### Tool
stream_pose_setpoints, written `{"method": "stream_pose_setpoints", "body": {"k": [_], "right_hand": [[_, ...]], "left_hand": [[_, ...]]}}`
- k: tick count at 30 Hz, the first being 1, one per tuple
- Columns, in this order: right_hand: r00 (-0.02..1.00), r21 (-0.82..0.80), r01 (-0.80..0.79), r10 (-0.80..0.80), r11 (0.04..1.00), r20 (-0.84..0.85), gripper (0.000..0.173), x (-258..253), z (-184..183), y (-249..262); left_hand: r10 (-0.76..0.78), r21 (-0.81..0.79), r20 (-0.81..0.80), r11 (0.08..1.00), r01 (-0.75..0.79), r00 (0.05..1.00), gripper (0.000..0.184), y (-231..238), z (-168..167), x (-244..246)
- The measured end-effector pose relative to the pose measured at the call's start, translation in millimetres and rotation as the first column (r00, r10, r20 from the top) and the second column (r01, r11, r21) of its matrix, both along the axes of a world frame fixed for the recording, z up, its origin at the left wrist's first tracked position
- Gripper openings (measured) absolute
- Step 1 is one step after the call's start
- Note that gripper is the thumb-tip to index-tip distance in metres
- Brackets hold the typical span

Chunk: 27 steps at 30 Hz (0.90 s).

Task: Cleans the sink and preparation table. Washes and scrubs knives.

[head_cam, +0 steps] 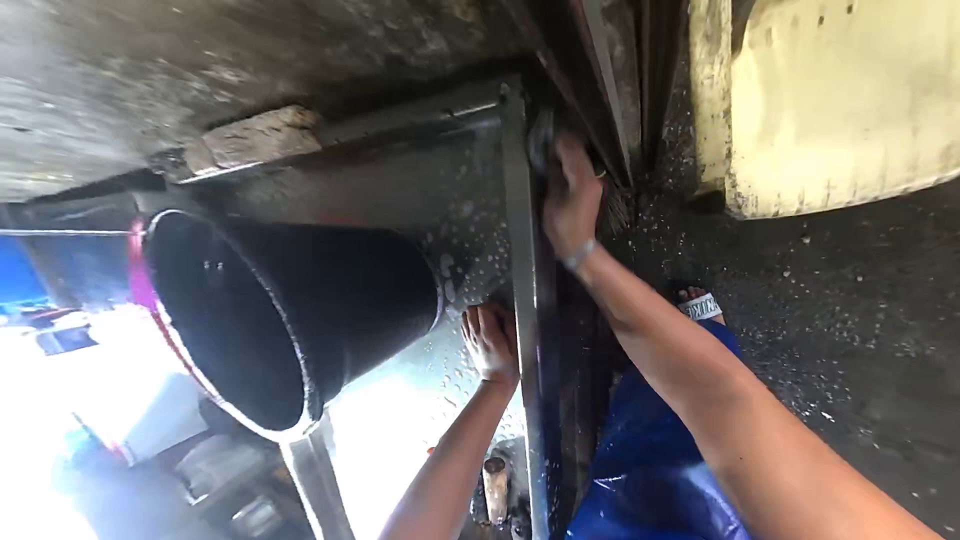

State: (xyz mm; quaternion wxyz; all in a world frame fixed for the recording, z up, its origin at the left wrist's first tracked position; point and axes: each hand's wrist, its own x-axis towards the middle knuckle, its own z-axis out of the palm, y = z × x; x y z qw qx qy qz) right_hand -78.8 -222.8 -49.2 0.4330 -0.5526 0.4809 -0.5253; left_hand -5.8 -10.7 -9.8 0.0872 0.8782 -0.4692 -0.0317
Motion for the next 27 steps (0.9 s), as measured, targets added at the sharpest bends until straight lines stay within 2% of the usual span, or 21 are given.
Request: {"method": "stream_pose_setpoints", "body": {"k": [2, 4, 6, 7, 11, 12, 13, 15, 16, 17, 18, 19, 21, 23, 24, 25, 27], "right_hand": [[0.999, 0.060, 0.000, -0.003, 0.998, 0.052, 0.037, 8.0, 9.0, -2.9], [0.979, 0.096, -0.200, 0.196, 0.975, 0.054, 0.050, -24.4, 18.7, 69.3], [0.976, 0.096, -0.210, 0.202, 0.973, 0.086, 0.051, -34.0, 5.0, 117.9], [0.980, 0.116, -0.186, 0.177, 0.976, 0.090, 0.049, -29.8, 2.2, 110.5], [0.996, 0.170, -0.065, 0.055, 0.983, 0.063, 0.039, 10.4, 6.8, -14.0], [0.995, 0.154, -0.080, 0.071, 0.985, 0.066, 0.040, 9.5, 8.6, -11.7], [0.990, 0.119, -0.136, 0.131, 0.984, 0.052, 0.044, -4.0, 11.6, 16.4], [0.965, -0.030, -0.258, 0.259, 0.966, 0.041, 0.053, -39.4, 1.6, 110.6], [0.950, -0.106, -0.292, 0.301, 0.950, 0.084, 0.050, -52.1, -8.1, 155.5], [0.925, -0.196, -0.342, 0.367, 0.919, 0.104, 0.043, -61.3, -12.2, 179.3], [0.896, -0.308, -0.406, 0.441, 0.861, 0.053, 0.038, -64.8, -11.6, 178.4], [0.871, -0.420, -0.464, 0.488, 0.780, -0.057, 0.034, -61.1, -9.6, 155.8], [0.831, -0.507, -0.552, 0.484, 0.662, -0.273, 0.032, -42.3, -1.5, 71.2], [0.820, -0.437, -0.571, 0.459, 0.695, -0.343, 0.032, -26.5, 8.4, -20.8], [0.814, -0.383, -0.578, 0.476, 0.720, -0.333, 0.035, -25.4, 15.4, -34.7], [0.788, -0.296, -0.611, 0.528, 0.734, -0.317, 0.038, -31.7, 24.7, -11.0], [0.699, -0.142, -0.707, 0.656, 0.692, -0.285, 0.040, -65.5, 43.3, 110.9]], "left_hand": [[0.003, -0.001, 0.007, 1.000, -0.003, 1.000, 0.024, 0.6, 0.9, 0.2], [-0.013, -0.005, 0.030, 1.000, 0.013, 0.999, 0.027, 3.7, 0.7, 0.9], [-0.035, -0.032, 0.050, 0.999, 0.036, 0.998, 0.031, 0.7, -1.6, 1.6], [-0.040, -0.039, 0.059, 0.998, 0.042, 0.997, 0.032, -1.2, -1.8, 1.3], [-0.018, -0.018, 0.032, 1.000, 0.018, 0.999, 0.030, 1.0, -1.2, 0.3], [-0.018, -0.014, 0.034, 1.000, 0.019, 0.999, 0.029, 3.3, -0.3, 1.2], [-0.028, -0.018, 0.039, 0.999, 0.029, 0.999, 0.030, 4.0, -0.4, 2.3], [-0.046, -0.033, 0.031, 0.998, 0.047, 0.998, 0.031, 0.8, -1.1, 1.9], [-0.043, -0.026, 0.012, 0.999, 0.043, 0.999, 0.031, 0.6, 1.1, 0.5], [-0.042, -0.019, -0.006, 0.999, 0.041, 0.999, 0.030, -0.8, 4.2, 0.1], [-0.046, -0.016, -0.027, 0.999, 0.046, 0.999, 0.029, -1.6, 7.0, 0.7], [-0.051, -0.016, -0.047, 0.999, 0.050, 0.998, 0.030, -0.7, 7.7, 1.2], [-0.044, -0.020, -0.074, 0.999, 0.043, 0.996, 0.033, 2.4, 4.2, 2.2], [-0.013, -0.086, -0.219, 0.996, -0.006, 0.976, 0.030, 2.5, 1.5, 8.8], [0.014, -0.157, -0.344, 0.985, -0.072, 0.939, 0.029, 8.9, 4.0, 10.4], [0.031, -0.236, -0.482, 0.958, -0.164, 0.876, 0.031, 19.4, 9.7, 10.5], [-0.037, -0.372, -0.723, 0.862, -0.344, 0.690, 0.035, 33.9, 32.2, 11.6]]}}
